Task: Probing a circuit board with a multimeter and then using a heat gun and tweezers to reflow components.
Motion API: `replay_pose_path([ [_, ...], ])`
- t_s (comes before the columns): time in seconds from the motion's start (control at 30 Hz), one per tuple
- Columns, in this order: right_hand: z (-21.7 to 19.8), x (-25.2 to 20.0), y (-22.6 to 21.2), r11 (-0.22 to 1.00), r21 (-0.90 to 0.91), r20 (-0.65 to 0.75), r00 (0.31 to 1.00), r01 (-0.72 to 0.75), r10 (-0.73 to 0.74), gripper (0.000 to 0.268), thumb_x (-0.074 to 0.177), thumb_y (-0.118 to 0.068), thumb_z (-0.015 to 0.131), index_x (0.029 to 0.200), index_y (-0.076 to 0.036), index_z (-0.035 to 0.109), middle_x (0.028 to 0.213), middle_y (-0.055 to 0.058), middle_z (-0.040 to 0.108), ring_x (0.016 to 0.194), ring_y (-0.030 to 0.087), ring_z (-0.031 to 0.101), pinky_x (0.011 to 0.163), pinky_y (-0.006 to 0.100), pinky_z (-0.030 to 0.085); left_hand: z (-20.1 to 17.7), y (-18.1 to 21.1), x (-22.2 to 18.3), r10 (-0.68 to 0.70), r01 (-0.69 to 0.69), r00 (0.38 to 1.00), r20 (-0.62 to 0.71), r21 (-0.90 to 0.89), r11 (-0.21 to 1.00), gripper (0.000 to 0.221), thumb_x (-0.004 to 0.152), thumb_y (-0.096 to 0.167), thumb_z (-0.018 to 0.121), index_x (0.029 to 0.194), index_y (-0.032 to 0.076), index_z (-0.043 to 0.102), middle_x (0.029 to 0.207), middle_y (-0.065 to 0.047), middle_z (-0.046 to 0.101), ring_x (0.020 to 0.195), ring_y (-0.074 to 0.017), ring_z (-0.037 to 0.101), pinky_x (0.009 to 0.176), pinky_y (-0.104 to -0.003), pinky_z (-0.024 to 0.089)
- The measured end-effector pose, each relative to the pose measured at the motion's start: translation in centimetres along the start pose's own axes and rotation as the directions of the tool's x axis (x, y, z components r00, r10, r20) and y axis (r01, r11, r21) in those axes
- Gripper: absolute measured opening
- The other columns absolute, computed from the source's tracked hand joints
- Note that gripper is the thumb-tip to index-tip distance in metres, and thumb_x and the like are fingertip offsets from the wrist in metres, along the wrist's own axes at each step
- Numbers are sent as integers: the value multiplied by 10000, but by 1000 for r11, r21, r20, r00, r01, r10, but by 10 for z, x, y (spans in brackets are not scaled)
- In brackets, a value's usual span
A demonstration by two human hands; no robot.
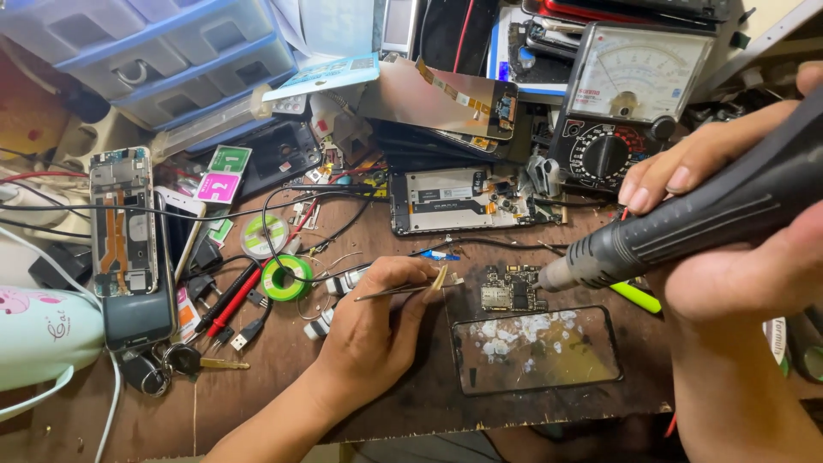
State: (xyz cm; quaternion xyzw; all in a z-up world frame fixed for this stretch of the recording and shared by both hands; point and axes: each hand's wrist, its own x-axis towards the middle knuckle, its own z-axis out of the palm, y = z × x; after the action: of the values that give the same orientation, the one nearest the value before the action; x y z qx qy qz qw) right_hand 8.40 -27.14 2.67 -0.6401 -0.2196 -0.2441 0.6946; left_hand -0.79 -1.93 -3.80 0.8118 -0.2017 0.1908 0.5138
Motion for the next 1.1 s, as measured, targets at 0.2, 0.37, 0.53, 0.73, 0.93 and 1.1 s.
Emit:
replay_pose_path([
  [0.2,15,10,-22,999,-36,19,1000,-19,20,916,1042,-829,512,1464,-36,335,843,132,405,624,264,486,676,374,553,-9,14,23,-23,31,987,158,-49,998,187,1024,45,534,1206,5,548,1104,-150,670,992,-279,725,913,-347,564],
  [0.37,29,20,-30,997,-80,28,1000,9,-7,930,1043,-834,473,1384,18,320,794,117,394,594,241,480,658,351,536,1,13,42,167,-143,958,233,-117,983,165,1042,-16,494,1203,-44,473,1104,-222,621,983,-379,642,881,-437,544],
  [0.53,32,15,-18,998,-40,-14,999,41,-41,859,1074,-756,421,1400,37,367,785,122,402,561,236,464,622,340,526,6,3,41,184,-156,954,238,-131,979,164,1026,-57,484,1186,-45,452,1090,-235,610,973,-394,638,864,-446,546],
  [0.73,24,3,-13,1000,-1,8,1000,-10,10,830,1062,-830,493,1409,-93,335,809,64,426,582,207,492,604,326,535,8,4,37,146,-100,959,244,-194,976,78,1067,27,445,1123,-14,480,1062,-202,633,944,-354,667,859,-422,552],
  [0.93,18,-4,-9,996,-83,-14,1000,24,-25,862,1074,-850,475,1412,-76,301,839,103,438,611,254,530,667,365,563,10,2,36,156,-110,965,212,-213,971,87,1040,-25,474,1124,-11,491,1096,-206,642,988,-357,683,887,-434,564],
  [1.1,19,-6,-7,998,-59,-63,998,8,-11,911,1058,-838,503,1470,-53,293,879,125,423,610,272,508,642,377,539,10,4,36,182,-143,959,219,-182,973,109,1027,-66,485,1129,-35,462,1070,-228,617,987,-376,665,904,-449,574],
])
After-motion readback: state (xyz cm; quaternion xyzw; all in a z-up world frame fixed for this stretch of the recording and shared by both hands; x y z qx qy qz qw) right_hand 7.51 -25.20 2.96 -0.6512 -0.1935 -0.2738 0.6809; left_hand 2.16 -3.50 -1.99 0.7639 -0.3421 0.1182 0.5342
